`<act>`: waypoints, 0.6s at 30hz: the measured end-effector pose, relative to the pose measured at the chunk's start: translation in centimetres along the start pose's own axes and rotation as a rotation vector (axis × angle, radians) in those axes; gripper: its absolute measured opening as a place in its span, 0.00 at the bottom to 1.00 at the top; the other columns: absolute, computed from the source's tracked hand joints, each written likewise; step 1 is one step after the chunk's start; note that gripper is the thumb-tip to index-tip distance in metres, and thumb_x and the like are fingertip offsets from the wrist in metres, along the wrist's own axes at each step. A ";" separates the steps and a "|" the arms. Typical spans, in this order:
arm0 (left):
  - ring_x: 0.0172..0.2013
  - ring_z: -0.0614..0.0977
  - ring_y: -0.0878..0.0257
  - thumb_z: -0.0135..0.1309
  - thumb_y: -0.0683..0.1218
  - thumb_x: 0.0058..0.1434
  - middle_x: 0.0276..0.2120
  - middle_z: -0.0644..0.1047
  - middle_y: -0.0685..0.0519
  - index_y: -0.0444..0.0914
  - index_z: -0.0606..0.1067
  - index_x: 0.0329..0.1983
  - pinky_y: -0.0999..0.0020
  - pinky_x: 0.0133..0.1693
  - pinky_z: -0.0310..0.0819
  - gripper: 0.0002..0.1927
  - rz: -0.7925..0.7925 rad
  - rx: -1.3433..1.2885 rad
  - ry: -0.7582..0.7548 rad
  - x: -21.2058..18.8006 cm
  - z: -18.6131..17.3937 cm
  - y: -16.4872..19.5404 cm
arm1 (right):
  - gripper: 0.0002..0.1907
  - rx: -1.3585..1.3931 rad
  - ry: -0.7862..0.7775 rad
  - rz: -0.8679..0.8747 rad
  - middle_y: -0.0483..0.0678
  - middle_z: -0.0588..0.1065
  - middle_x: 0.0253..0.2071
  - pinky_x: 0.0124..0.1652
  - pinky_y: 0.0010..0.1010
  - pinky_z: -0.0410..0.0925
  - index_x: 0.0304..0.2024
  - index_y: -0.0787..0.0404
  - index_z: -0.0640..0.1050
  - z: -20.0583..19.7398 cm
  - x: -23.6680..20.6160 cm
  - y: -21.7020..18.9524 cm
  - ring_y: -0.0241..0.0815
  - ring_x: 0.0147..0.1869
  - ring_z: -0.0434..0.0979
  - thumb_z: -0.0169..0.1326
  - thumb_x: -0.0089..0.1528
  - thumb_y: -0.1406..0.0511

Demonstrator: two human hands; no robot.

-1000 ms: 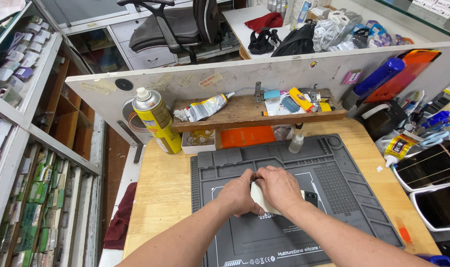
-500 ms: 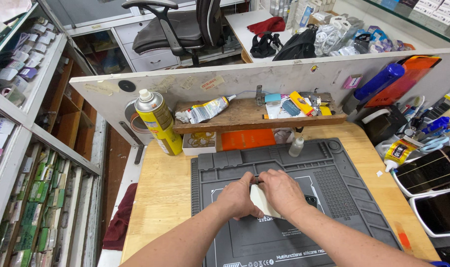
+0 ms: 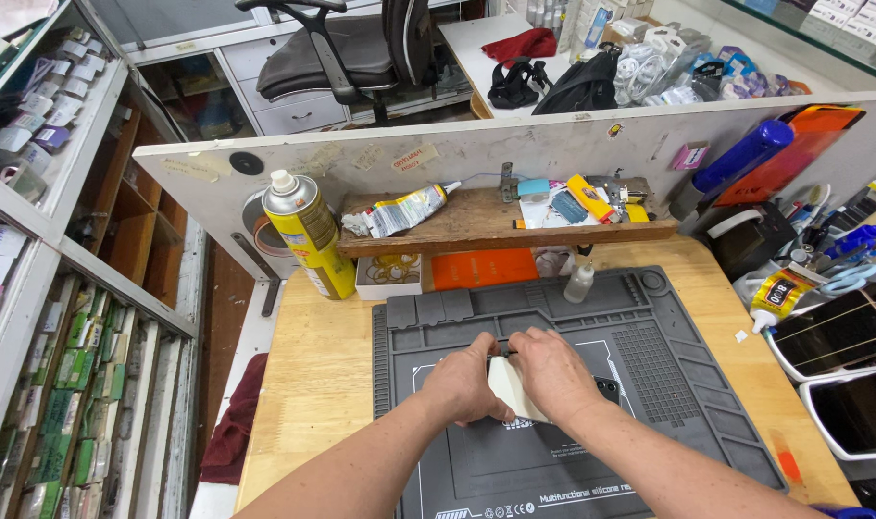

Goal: The person applies liquid adhesive from a small bottle along the edges of a white smartphone back panel placed on a silicone repair mat. They repeatedly run the bottle tip along the perimeter, then use a white cloth to wipe excess adhesive from the edges.

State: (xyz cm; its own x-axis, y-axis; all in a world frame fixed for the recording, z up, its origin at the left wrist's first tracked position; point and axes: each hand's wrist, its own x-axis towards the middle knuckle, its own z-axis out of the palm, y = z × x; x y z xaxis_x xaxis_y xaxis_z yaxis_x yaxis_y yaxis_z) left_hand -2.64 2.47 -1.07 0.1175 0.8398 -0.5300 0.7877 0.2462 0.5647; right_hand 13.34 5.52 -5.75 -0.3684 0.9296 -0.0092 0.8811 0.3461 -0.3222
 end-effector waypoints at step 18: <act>0.55 0.81 0.49 0.76 0.55 0.37 0.51 0.80 0.46 0.47 0.66 0.64 0.57 0.55 0.75 0.50 0.118 0.055 0.113 1.8 1.6 -2.2 | 0.22 0.546 -0.078 0.154 0.48 0.82 0.45 0.50 0.32 0.75 0.53 0.56 0.77 -1.5 -1.0 2.7 0.43 0.48 0.84 0.60 0.55 0.66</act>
State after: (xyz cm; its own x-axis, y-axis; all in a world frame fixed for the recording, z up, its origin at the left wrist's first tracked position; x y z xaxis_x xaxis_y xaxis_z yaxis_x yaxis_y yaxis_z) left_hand -3.22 2.63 -4.29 0.1443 0.9112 -0.3859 0.8047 0.1189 0.5817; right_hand 16.52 5.67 -5.15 -0.2865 0.9450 -0.1580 0.6533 0.0721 -0.7537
